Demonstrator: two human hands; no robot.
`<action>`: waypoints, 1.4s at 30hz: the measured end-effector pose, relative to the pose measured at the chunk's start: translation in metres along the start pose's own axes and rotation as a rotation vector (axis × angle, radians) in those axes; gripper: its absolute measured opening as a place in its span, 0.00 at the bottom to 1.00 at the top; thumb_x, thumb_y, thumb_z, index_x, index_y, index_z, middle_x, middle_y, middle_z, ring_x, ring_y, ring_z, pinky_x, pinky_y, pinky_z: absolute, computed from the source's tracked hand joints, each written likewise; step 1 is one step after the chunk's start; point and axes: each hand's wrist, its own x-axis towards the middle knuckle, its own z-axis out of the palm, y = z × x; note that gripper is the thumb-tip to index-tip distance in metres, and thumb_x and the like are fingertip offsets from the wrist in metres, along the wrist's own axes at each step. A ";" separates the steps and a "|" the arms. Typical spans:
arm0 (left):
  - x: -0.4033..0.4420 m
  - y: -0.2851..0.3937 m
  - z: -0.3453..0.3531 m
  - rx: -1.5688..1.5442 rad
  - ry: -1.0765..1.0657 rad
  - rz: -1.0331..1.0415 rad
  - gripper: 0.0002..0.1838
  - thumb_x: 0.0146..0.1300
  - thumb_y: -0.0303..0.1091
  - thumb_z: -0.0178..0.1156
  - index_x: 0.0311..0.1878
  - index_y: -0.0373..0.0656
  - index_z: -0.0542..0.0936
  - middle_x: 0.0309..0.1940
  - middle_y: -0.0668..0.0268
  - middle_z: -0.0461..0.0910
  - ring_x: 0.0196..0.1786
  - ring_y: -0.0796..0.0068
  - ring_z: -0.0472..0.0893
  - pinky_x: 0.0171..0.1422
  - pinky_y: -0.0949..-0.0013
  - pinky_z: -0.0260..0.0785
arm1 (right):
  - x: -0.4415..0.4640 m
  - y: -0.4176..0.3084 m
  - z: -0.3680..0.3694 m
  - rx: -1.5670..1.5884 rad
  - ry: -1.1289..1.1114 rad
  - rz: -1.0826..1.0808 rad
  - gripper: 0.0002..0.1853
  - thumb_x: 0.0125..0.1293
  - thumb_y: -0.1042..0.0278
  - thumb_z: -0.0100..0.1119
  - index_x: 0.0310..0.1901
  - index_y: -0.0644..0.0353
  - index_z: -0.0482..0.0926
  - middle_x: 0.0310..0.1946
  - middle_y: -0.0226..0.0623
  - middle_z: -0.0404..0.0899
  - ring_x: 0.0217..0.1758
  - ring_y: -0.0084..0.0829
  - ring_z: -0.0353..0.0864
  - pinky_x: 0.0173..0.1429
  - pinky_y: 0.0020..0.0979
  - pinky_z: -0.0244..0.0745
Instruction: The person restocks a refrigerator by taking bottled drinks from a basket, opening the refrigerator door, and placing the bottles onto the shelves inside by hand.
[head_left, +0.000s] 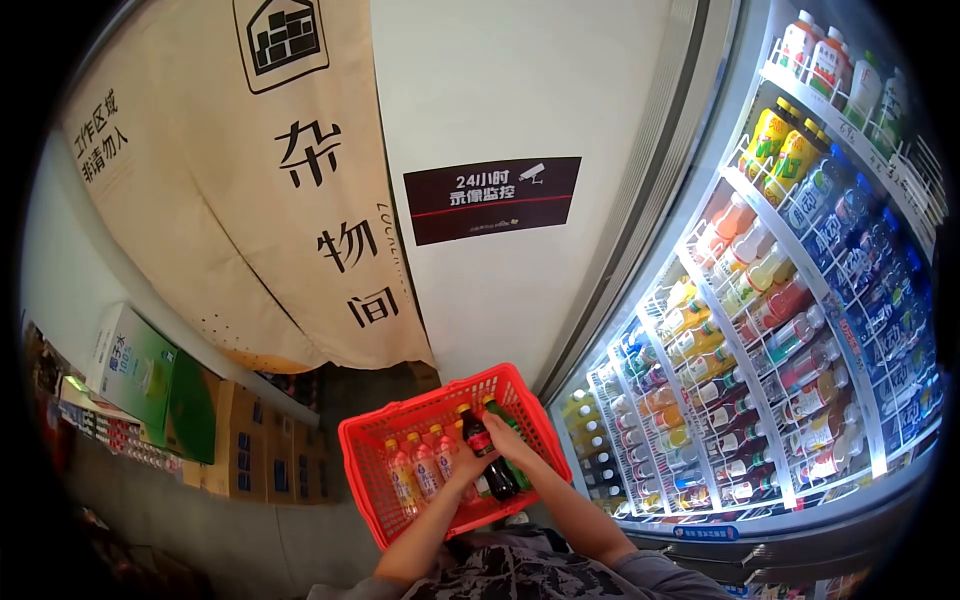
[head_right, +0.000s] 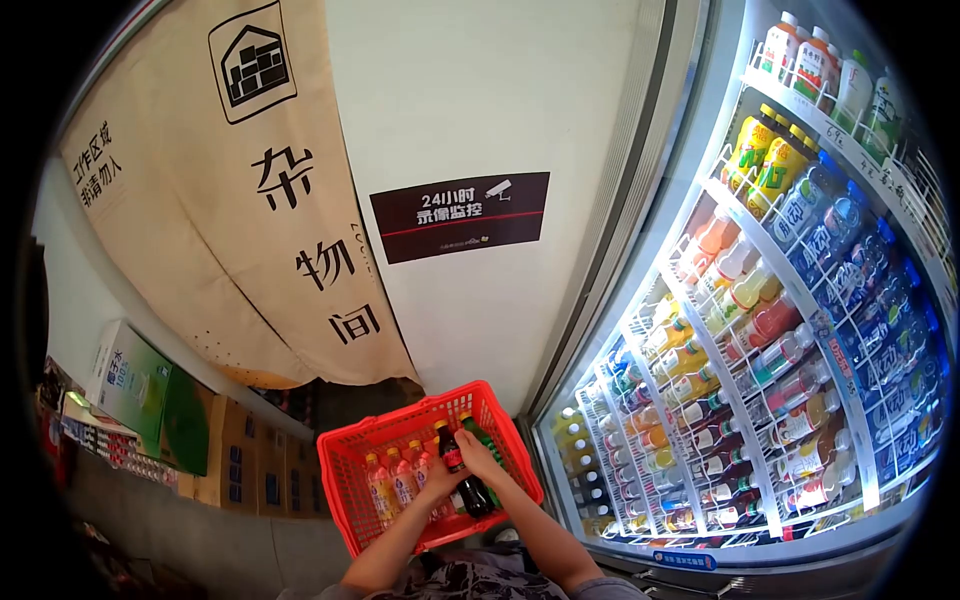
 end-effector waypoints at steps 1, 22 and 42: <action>-0.001 -0.005 0.006 0.108 0.088 -0.026 0.51 0.46 0.40 0.79 0.67 0.34 0.57 0.57 0.54 0.74 0.58 0.61 0.77 0.60 0.61 0.71 | -0.003 -0.001 0.000 0.006 0.000 -0.003 0.33 0.76 0.41 0.38 0.70 0.59 0.65 0.68 0.47 0.69 0.73 0.46 0.65 0.74 0.36 0.57; -0.039 0.069 -0.047 -0.235 -0.013 -0.089 0.40 0.48 0.31 0.74 0.64 0.39 0.66 0.46 0.56 0.82 0.47 0.66 0.83 0.48 0.64 0.78 | -0.039 0.010 0.019 0.106 -0.041 0.128 0.34 0.71 0.44 0.52 0.69 0.62 0.66 0.54 0.43 0.78 0.49 0.31 0.79 0.49 0.32 0.76; -0.093 0.150 -0.130 -0.078 -0.055 0.334 0.45 0.53 0.44 0.75 0.70 0.36 0.67 0.54 0.53 0.71 0.57 0.64 0.76 0.59 0.66 0.70 | -0.133 -0.109 0.058 0.637 0.096 -0.169 0.24 0.76 0.59 0.52 0.65 0.67 0.67 0.56 0.37 0.77 0.59 0.25 0.75 0.64 0.28 0.68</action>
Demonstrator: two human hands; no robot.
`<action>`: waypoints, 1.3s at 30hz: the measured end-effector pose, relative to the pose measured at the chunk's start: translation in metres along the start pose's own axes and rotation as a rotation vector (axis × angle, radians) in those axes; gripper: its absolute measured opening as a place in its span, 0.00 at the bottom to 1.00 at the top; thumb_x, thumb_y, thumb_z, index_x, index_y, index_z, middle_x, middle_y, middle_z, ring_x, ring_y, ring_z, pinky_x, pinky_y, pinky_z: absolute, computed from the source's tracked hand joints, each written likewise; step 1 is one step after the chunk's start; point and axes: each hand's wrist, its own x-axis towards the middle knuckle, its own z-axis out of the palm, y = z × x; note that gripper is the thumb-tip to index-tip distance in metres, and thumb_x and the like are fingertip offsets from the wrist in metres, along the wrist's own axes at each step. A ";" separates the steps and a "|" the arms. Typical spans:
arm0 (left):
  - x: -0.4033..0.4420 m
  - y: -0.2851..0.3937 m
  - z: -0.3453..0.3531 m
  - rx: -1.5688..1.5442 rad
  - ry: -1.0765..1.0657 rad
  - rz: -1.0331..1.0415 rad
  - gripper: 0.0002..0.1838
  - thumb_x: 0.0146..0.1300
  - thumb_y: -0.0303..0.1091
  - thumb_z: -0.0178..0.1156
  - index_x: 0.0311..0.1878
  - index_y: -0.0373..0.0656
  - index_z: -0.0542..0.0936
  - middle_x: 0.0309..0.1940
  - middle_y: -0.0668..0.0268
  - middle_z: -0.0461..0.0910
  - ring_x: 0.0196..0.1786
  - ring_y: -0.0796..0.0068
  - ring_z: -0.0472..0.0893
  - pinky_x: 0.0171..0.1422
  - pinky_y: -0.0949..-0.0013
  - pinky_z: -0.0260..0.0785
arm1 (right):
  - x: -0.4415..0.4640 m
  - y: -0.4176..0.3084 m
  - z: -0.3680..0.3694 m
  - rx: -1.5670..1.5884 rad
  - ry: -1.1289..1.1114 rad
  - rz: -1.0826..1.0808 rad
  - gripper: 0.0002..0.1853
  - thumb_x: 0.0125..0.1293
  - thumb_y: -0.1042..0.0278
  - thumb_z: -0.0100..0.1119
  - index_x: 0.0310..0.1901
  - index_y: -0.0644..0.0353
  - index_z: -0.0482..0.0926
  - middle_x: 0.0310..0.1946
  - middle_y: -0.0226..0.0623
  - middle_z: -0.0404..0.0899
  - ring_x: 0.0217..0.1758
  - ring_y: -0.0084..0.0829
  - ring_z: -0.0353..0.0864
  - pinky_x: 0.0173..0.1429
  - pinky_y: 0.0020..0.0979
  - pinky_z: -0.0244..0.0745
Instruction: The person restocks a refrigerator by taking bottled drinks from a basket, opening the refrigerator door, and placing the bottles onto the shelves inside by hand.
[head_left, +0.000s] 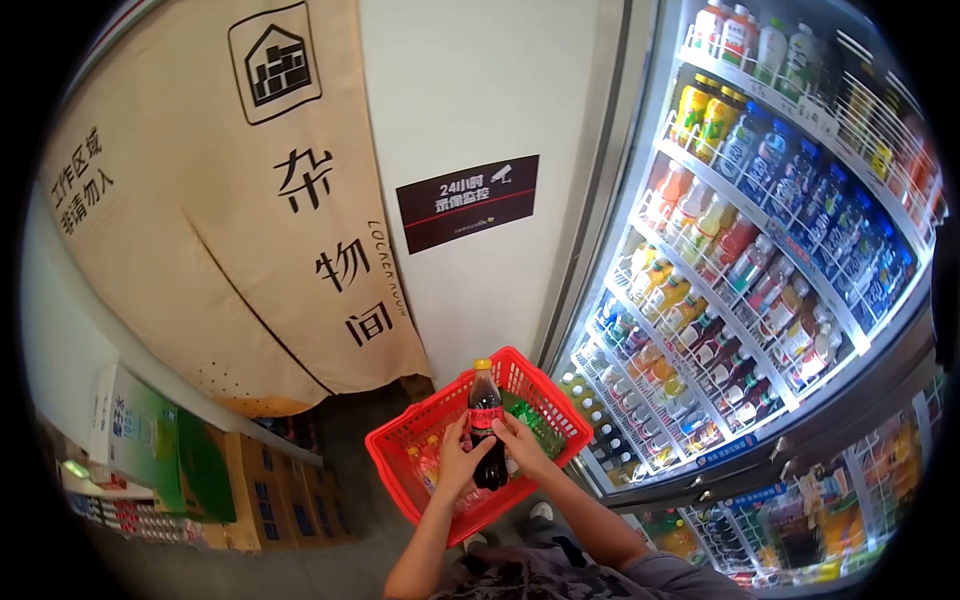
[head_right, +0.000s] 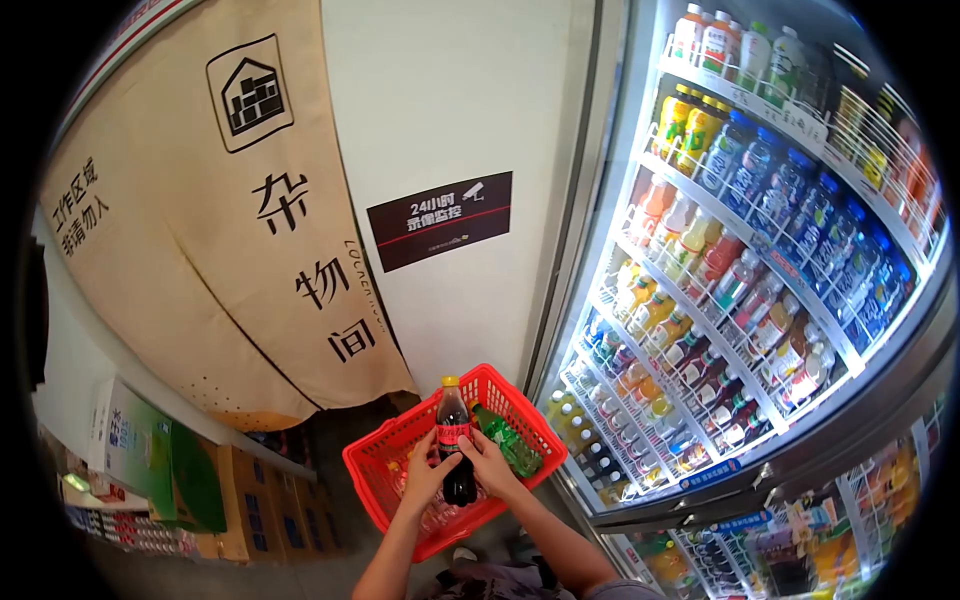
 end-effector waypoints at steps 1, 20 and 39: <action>0.003 -0.002 -0.001 -0.101 -0.069 0.007 0.43 0.54 0.43 0.75 0.70 0.35 0.68 0.54 0.54 0.71 0.58 0.66 0.76 0.59 0.67 0.70 | -0.002 0.007 -0.004 0.008 0.019 -0.041 0.24 0.76 0.60 0.52 0.66 0.67 0.66 0.57 0.37 0.76 0.59 0.24 0.74 0.65 0.28 0.68; -0.055 0.118 0.117 -0.611 -0.735 -0.019 0.36 0.67 0.27 0.62 0.75 0.36 0.58 0.65 0.62 0.71 0.67 0.76 0.70 0.71 0.70 0.60 | -0.140 -0.034 -0.104 -0.338 0.380 -0.550 0.30 0.75 0.61 0.53 0.72 0.68 0.59 0.65 0.42 0.71 0.68 0.29 0.67 0.72 0.32 0.60; -0.171 0.145 0.341 -0.514 -1.241 -0.048 0.36 0.64 0.26 0.65 0.74 0.36 0.61 0.62 0.64 0.74 0.63 0.76 0.73 0.69 0.71 0.62 | -0.370 -0.052 -0.248 -0.530 1.001 -0.650 0.27 0.74 0.59 0.53 0.68 0.65 0.65 0.58 0.46 0.75 0.61 0.36 0.75 0.65 0.33 0.67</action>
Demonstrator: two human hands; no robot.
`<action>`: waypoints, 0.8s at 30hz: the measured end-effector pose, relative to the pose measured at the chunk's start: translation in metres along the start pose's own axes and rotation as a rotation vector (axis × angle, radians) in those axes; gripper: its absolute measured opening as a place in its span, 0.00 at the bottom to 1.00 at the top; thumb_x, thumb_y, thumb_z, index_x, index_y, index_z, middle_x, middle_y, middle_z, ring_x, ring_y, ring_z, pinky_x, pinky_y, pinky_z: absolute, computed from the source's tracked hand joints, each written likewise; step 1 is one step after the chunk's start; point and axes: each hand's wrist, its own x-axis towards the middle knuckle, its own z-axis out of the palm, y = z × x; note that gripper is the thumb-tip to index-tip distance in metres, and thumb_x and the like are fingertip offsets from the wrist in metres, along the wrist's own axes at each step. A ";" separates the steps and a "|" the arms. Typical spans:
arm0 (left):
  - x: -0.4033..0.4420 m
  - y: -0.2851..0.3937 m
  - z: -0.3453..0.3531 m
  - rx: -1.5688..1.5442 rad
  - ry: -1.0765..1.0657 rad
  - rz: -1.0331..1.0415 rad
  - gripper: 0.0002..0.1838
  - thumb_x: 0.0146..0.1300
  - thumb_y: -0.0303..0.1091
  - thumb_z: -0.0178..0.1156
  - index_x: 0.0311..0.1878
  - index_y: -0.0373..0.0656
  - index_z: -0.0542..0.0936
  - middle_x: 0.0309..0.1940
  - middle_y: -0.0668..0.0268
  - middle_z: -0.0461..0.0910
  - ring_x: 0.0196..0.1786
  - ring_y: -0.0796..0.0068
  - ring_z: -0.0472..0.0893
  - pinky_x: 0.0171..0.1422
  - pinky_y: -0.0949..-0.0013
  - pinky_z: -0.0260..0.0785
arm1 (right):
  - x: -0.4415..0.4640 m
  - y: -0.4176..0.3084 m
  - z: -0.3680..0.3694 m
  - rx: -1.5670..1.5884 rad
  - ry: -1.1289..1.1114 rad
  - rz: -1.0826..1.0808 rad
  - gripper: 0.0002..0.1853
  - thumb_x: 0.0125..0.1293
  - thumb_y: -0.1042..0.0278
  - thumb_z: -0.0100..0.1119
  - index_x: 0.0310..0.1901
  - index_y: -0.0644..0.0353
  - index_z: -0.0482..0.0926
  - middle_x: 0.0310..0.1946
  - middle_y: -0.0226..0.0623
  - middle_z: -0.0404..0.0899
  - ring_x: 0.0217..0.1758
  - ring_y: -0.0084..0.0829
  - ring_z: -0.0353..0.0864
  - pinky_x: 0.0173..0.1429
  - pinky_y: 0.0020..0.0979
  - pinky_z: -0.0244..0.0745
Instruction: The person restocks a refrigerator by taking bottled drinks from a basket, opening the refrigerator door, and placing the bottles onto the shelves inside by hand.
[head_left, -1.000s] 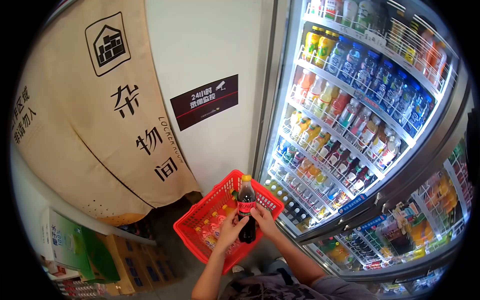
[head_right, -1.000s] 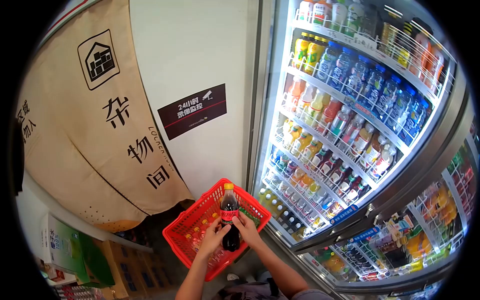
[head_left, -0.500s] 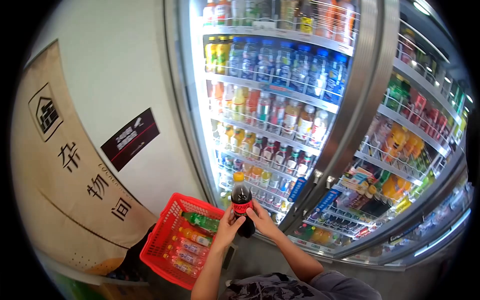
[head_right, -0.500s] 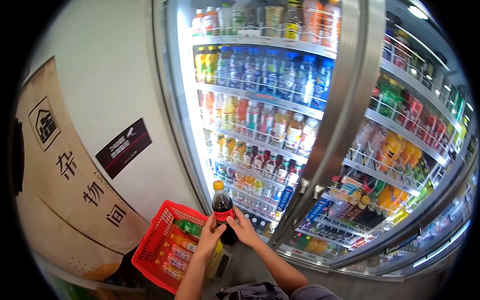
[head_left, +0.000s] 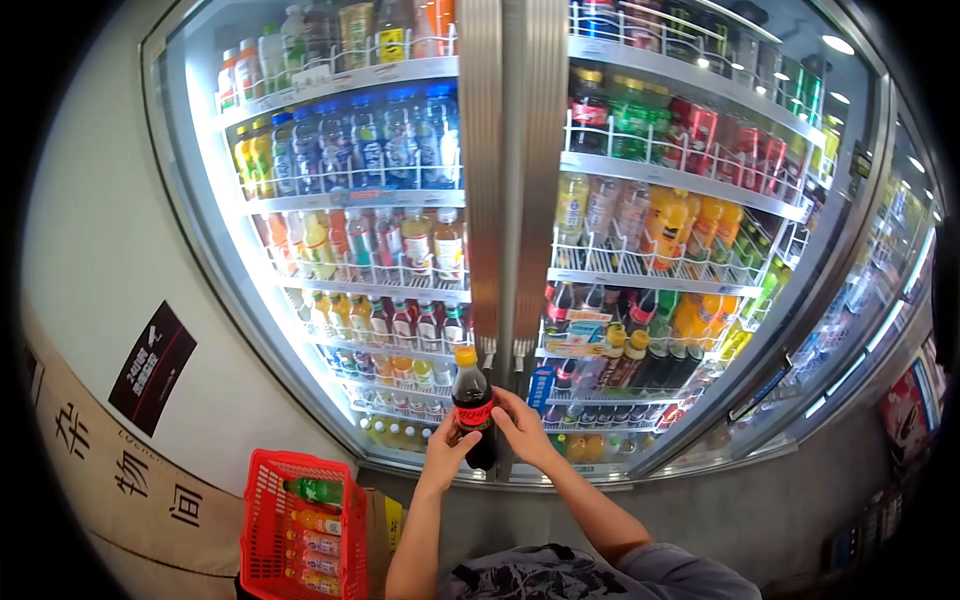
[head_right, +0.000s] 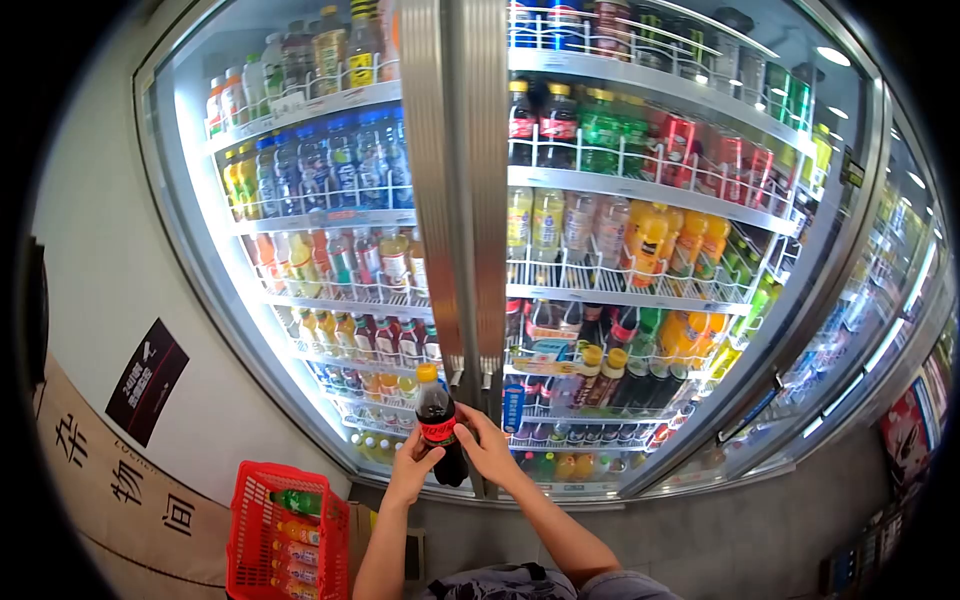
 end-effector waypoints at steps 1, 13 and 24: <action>0.003 -0.006 0.004 -0.002 -0.017 0.001 0.36 0.64 0.26 0.65 0.74 0.36 0.61 0.62 0.64 0.74 0.63 0.76 0.73 0.69 0.71 0.62 | 0.002 -0.003 -0.010 -0.043 0.053 -0.032 0.26 0.74 0.60 0.53 0.67 0.65 0.66 0.58 0.47 0.76 0.60 0.38 0.76 0.64 0.34 0.68; 0.013 -0.011 0.001 0.000 -0.067 -0.045 0.36 0.65 0.25 0.65 0.74 0.36 0.60 0.63 0.65 0.74 0.63 0.78 0.73 0.67 0.73 0.63 | 0.049 0.011 -0.016 -0.281 0.301 0.345 0.29 0.74 0.43 0.47 0.45 0.69 0.79 0.37 0.48 0.85 0.44 0.38 0.85 0.50 0.34 0.75; -0.026 0.012 -0.037 -0.018 -0.095 -0.085 0.36 0.64 0.26 0.65 0.74 0.39 0.62 0.63 0.66 0.74 0.63 0.77 0.73 0.69 0.71 0.61 | 0.063 0.055 0.010 -0.318 0.515 0.307 0.30 0.76 0.44 0.38 0.40 0.70 0.75 0.37 0.64 0.79 0.46 0.64 0.77 0.49 0.50 0.70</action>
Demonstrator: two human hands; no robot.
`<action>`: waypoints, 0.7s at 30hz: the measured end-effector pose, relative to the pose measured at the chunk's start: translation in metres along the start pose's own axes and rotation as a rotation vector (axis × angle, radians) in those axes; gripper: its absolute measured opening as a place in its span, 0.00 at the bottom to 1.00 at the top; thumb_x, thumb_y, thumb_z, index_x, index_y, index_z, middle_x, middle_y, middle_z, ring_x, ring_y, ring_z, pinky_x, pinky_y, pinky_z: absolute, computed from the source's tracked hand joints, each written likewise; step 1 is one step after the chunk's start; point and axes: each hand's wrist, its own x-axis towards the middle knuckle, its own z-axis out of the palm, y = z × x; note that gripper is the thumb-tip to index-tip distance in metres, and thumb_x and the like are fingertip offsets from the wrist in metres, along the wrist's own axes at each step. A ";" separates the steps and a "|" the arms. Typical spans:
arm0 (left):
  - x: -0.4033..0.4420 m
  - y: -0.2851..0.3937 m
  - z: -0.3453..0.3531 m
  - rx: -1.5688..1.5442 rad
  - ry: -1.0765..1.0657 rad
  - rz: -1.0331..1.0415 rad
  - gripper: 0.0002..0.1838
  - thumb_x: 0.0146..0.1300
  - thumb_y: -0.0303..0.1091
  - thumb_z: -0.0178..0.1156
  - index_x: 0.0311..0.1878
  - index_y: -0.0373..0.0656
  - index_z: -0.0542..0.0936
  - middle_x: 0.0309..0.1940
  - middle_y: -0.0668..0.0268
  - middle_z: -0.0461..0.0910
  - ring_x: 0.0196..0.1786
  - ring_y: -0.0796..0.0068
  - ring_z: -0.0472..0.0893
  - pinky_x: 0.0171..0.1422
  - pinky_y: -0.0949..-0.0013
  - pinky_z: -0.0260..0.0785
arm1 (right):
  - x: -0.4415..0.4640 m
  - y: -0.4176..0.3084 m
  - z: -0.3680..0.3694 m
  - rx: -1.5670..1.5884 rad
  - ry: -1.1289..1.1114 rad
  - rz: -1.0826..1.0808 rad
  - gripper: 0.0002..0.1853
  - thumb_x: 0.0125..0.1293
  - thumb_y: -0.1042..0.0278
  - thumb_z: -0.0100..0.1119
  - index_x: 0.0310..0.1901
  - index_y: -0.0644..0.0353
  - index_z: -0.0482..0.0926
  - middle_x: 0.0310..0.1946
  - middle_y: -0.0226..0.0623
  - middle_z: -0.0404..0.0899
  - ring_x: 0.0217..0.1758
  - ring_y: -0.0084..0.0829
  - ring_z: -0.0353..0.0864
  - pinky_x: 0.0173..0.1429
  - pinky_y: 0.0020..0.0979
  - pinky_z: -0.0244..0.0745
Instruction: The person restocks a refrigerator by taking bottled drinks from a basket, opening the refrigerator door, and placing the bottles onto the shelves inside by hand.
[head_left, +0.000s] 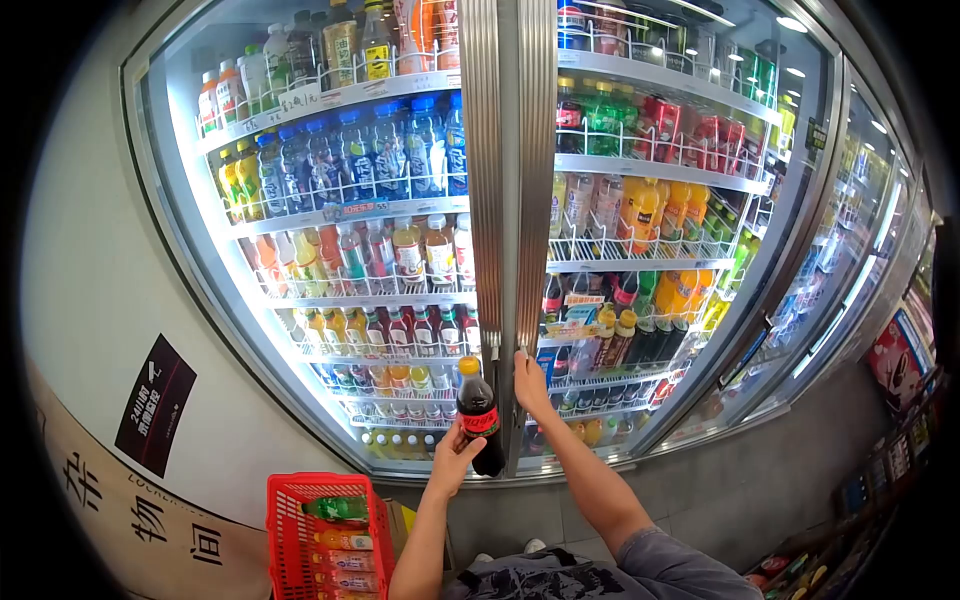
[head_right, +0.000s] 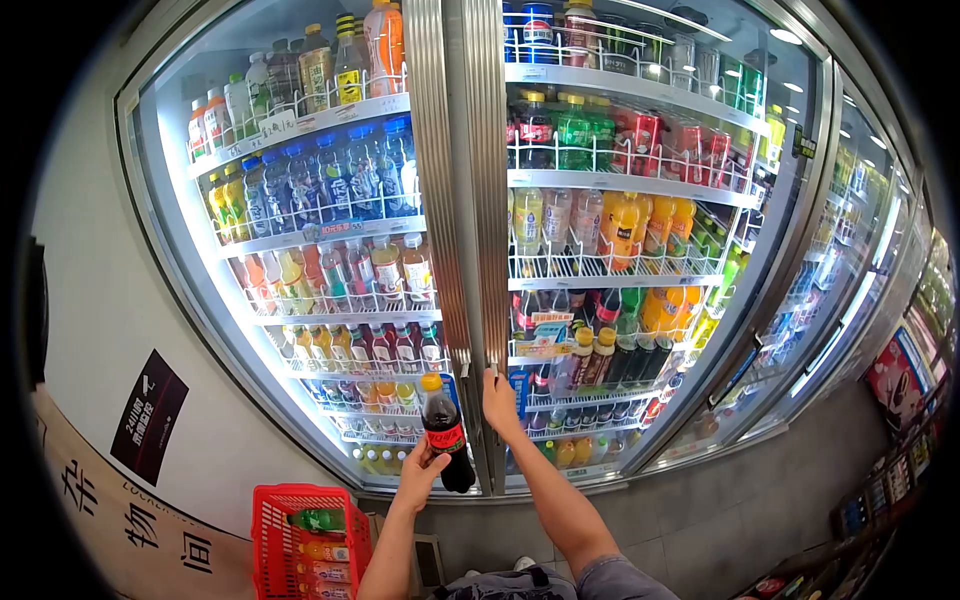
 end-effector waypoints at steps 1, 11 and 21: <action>-0.006 -0.001 -0.005 0.014 0.006 0.007 0.36 0.64 0.27 0.65 0.74 0.39 0.62 0.63 0.66 0.74 0.63 0.76 0.73 0.70 0.71 0.60 | -0.001 -0.002 0.002 -0.003 0.035 0.007 0.29 0.77 0.45 0.39 0.40 0.69 0.75 0.37 0.64 0.79 0.46 0.64 0.77 0.49 0.50 0.70; -0.056 -0.004 -0.032 -0.076 -0.057 -0.005 0.37 0.65 0.29 0.65 0.75 0.38 0.60 0.64 0.65 0.73 0.64 0.76 0.72 0.69 0.71 0.61 | -0.005 -0.009 0.011 -0.065 0.164 -0.007 0.30 0.76 0.46 0.38 0.42 0.71 0.77 0.37 0.65 0.79 0.46 0.63 0.78 0.49 0.50 0.69; -0.083 0.001 -0.032 -0.060 -0.098 0.002 0.36 0.66 0.27 0.64 0.75 0.37 0.60 0.64 0.65 0.73 0.65 0.76 0.72 0.70 0.71 0.61 | -0.070 -0.005 -0.010 -0.085 0.235 -0.088 0.31 0.75 0.47 0.37 0.25 0.68 0.73 0.18 0.44 0.74 0.24 0.40 0.76 0.34 0.41 0.68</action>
